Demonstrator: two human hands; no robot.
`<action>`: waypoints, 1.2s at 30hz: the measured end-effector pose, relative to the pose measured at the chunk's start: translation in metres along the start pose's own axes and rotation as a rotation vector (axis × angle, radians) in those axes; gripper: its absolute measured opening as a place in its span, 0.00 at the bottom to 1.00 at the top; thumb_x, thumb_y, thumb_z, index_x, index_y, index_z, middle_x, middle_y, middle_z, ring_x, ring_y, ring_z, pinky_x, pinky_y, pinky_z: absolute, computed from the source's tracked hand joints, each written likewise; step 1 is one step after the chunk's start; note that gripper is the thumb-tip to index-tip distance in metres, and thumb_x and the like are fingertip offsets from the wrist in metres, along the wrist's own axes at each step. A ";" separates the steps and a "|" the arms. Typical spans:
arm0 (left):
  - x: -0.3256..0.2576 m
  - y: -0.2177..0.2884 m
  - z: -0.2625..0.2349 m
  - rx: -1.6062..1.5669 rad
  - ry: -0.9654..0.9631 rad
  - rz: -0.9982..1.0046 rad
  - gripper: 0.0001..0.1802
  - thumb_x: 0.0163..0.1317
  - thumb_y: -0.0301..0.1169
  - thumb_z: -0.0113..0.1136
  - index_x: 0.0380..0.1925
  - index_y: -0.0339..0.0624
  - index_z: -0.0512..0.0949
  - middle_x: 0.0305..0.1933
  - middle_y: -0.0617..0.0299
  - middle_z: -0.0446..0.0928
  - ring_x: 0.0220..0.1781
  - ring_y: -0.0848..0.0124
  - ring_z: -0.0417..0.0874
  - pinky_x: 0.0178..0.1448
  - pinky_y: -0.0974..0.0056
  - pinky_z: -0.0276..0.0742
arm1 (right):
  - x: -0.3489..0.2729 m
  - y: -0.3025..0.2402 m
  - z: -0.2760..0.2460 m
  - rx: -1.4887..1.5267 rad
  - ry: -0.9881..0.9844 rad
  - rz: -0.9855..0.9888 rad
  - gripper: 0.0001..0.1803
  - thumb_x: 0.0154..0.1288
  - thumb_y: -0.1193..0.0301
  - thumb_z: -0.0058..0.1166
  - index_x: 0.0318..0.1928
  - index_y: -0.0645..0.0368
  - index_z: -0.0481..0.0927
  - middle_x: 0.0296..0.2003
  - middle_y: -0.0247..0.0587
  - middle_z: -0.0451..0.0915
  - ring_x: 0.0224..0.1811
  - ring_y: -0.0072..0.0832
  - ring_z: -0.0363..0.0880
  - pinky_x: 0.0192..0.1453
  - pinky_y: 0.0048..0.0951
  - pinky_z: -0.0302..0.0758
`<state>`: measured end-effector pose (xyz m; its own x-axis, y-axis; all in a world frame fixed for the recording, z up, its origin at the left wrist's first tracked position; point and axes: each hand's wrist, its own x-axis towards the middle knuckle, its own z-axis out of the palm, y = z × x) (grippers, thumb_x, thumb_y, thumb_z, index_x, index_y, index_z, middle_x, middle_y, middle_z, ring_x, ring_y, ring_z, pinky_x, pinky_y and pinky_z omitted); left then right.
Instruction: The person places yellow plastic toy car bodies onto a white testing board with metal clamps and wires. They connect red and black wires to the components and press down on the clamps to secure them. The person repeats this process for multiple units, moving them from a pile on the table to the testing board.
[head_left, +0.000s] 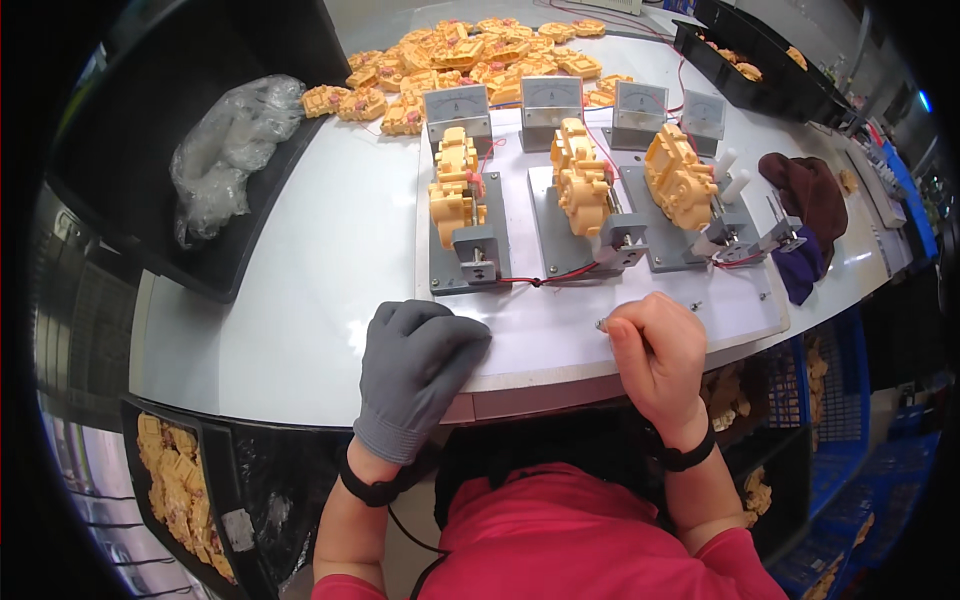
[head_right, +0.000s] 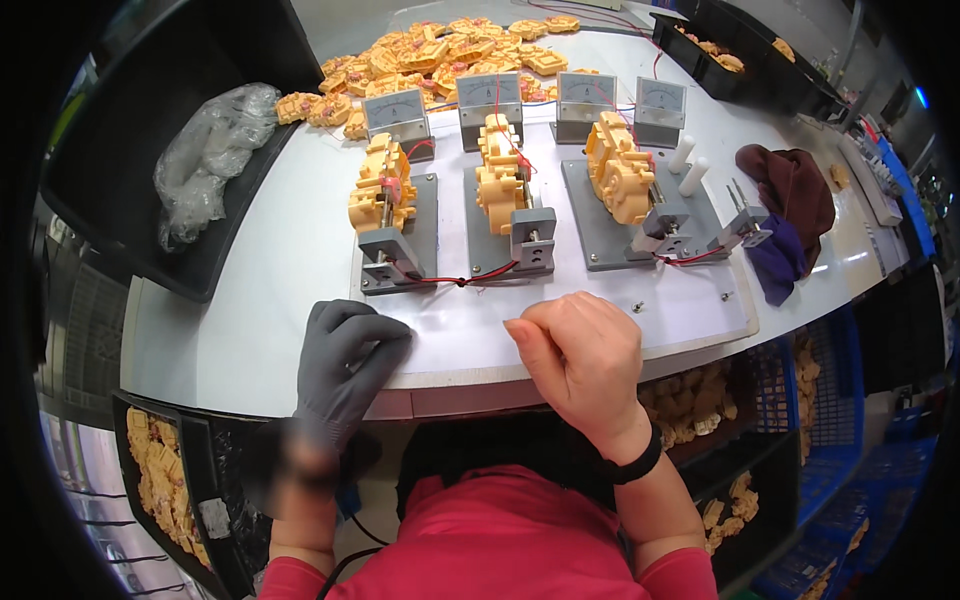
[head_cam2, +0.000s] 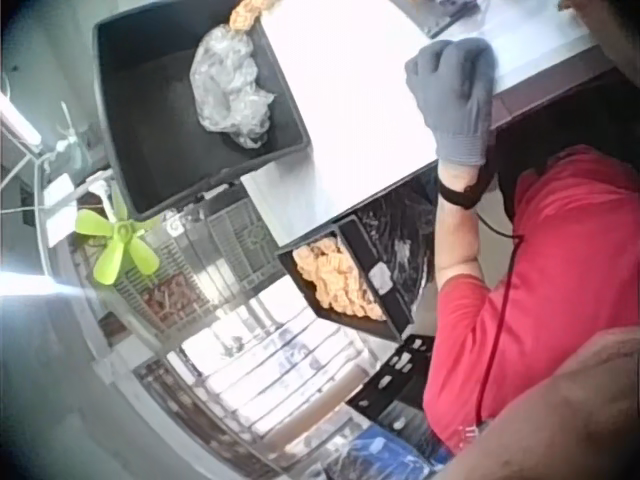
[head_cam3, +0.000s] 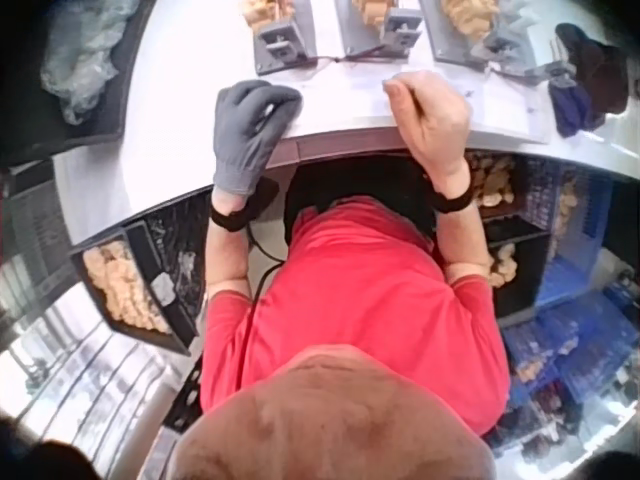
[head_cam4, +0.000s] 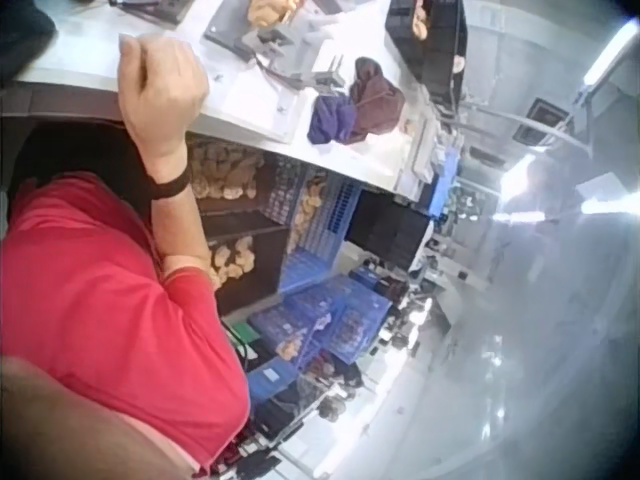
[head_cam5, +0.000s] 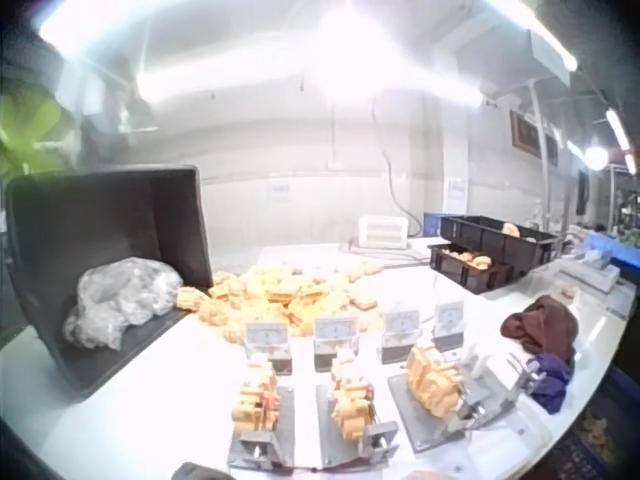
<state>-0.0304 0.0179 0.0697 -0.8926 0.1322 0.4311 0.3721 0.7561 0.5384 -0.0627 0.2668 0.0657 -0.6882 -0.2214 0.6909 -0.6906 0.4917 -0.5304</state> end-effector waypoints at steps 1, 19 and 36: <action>0.001 0.001 -0.003 -0.026 -0.022 0.014 0.08 0.57 0.30 0.70 0.38 0.50 0.85 0.36 0.62 0.79 0.42 0.60 0.76 0.48 0.59 0.72 | 0.000 -0.003 -0.001 0.032 -0.006 0.031 0.07 0.64 0.71 0.64 0.32 0.58 0.79 0.22 0.35 0.75 0.22 0.34 0.72 0.28 0.34 0.67; 0.166 -0.019 -0.024 -0.052 -0.517 -0.344 0.46 0.49 0.43 0.72 0.66 0.39 0.63 0.50 0.46 0.78 0.40 0.62 0.84 0.40 0.56 0.85 | 0.030 -0.049 0.065 0.604 -0.193 0.185 0.16 0.65 0.75 0.63 0.53 0.59 0.79 0.39 0.37 0.82 0.37 0.22 0.81 0.44 0.26 0.77; -0.255 -0.200 -0.328 -0.934 1.136 -0.710 0.25 0.68 0.40 0.59 0.59 0.35 0.73 0.53 0.55 0.81 0.57 0.63 0.82 0.60 0.61 0.79 | 0.022 -0.046 0.069 0.557 -0.169 0.181 0.21 0.69 0.77 0.58 0.61 0.57 0.75 0.42 0.35 0.80 0.40 0.20 0.76 0.49 0.24 0.73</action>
<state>0.2061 -0.3770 0.0898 -0.4637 -0.8856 -0.0262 0.3854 -0.2283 0.8941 -0.0614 0.1809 0.0716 -0.7999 -0.3284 0.5023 -0.5403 0.0299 -0.8409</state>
